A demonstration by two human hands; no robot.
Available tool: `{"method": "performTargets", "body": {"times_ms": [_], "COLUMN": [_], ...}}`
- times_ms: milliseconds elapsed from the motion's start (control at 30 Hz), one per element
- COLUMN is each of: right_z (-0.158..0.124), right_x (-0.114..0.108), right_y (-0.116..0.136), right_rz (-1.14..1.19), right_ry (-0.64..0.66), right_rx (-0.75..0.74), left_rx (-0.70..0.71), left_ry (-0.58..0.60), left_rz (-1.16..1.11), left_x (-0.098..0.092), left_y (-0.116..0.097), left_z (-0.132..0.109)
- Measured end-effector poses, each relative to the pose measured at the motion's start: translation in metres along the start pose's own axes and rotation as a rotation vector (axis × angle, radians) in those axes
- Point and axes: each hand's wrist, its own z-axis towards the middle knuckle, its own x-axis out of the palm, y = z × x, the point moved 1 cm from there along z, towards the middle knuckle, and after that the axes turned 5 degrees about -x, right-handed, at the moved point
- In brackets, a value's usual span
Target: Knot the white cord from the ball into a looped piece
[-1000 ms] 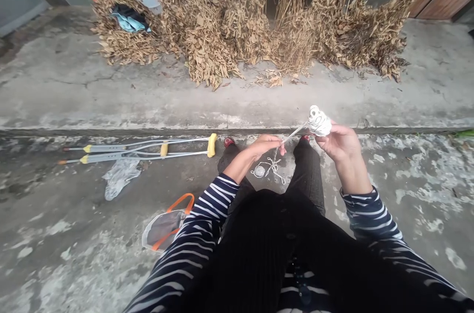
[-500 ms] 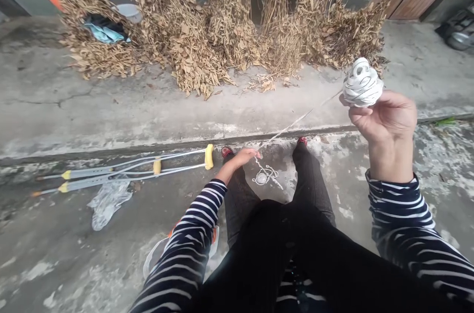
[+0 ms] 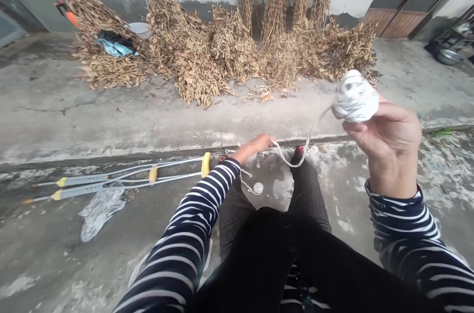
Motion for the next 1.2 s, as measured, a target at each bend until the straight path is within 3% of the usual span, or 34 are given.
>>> {"method": "performTargets", "body": {"times_ms": [100,167,267,367,467,600,667,733,867,967,1100,1200], "right_z": [0.009,0.014,0.018,0.021,0.027,0.032,0.030,0.026,0.018,0.018,0.020,0.021], "right_x": [-0.011,-0.017,-0.018,-0.013,-0.007,-0.002,0.001,0.002,-0.001,-0.005,-0.005,-0.001], "right_y": [-0.011,-0.014,-0.019,-0.028,-0.044,-0.065,-0.069,-0.071,-0.073,-0.082,-0.103,-0.116], "right_rz": [-0.034,-0.051,-0.059,-0.024,-0.009,-0.023,-0.027,-0.054,-0.137,-0.130,-0.077,-0.085], "right_ry": [0.100,0.172,0.256,0.299,0.318,0.309,0.304,0.301,0.256,0.222,0.103,0.031], "right_rx": [-0.004,-0.015,0.015,0.039,0.053,0.104,0.125,0.125,0.112,0.137,0.154,0.131], "left_rx": [-0.147,-0.228,-0.297,-0.287,-0.133,0.299,0.355,0.328,0.249,0.210,0.175,0.117], "left_ry": [0.213,0.281,0.251,0.063,-0.108,-0.175,-0.211,-0.253,-0.252,-0.172,-0.018,0.033], "left_rz": [0.119,0.178,0.228,0.237,0.065,-0.548,-0.635,-0.641,-0.556,-0.492,-0.613,-0.738], "left_x": [0.066,0.080,0.063,0.028,0.007,0.013,0.023,0.032,0.038,0.036,0.040,0.045], "left_y": [0.024,0.041,0.054,0.039,-0.007,-0.086,-0.113,-0.127,-0.124,-0.113,-0.102,-0.094], "left_z": [-0.036,-0.063,-0.086,-0.082,-0.069,-0.067,-0.073,-0.081,-0.099,-0.115,-0.133,-0.139]}}
